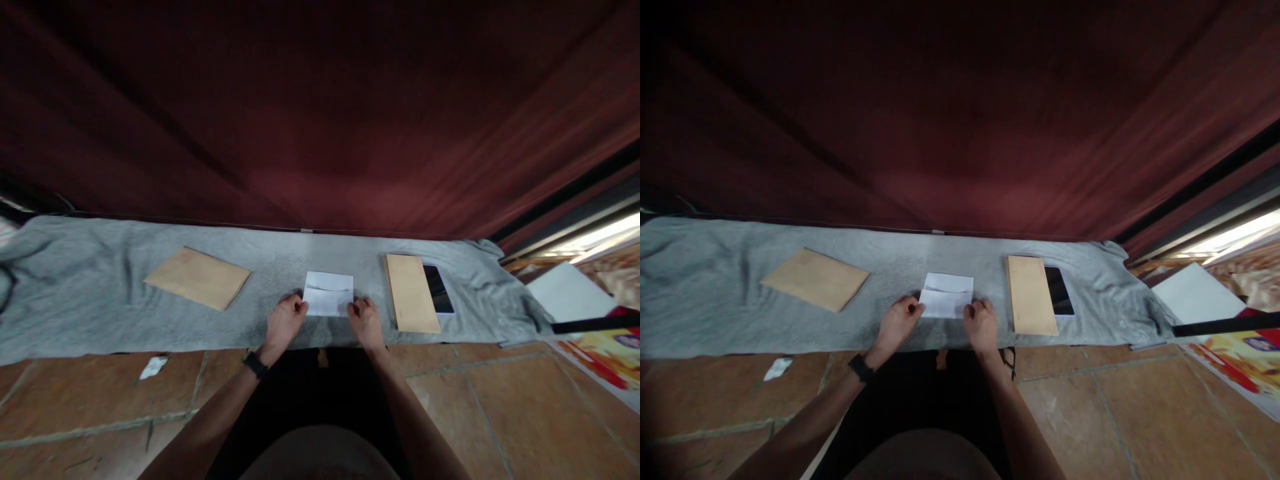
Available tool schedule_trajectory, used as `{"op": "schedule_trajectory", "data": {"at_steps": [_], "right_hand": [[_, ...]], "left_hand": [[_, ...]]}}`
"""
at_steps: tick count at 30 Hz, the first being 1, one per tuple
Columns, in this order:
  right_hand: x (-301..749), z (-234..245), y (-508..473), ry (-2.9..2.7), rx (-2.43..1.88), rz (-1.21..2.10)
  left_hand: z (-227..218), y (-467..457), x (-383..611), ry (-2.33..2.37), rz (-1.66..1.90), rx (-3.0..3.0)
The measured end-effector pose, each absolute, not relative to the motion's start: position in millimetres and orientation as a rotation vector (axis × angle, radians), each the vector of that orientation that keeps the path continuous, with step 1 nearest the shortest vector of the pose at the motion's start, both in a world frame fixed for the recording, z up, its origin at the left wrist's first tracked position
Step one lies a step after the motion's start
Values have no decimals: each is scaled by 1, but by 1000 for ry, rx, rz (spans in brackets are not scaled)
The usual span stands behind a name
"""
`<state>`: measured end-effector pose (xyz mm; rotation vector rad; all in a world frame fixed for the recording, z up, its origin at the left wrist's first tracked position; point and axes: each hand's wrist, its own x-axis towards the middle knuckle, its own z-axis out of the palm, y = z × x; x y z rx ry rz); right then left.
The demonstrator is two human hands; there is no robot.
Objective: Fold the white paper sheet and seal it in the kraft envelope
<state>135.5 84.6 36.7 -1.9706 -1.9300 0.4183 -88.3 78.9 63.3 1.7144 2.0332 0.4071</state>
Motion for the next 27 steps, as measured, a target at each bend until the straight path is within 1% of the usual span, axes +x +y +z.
{"op": "schedule_trajectory", "data": {"at_steps": [3, 6, 10, 19, 27], "right_hand": [[128, 45, 87, -1958, -2118, 331], [123, 51, 90, -1960, -2217, 305], [121, 51, 94, -1948, -2253, 262], [120, 40, 111, -1918, -2190, 99], [117, 38, 114, -1895, -2173, -18]], "left_hand": [[73, 89, -84, 2088, 197, 1683], [79, 98, -81, 2117, 101, 1666], [79, 103, -78, 2148, 81, 1685], [71, 123, -73, 2219, 148, 1745], [64, 130, -73, 2234, 133, 1780]]}}
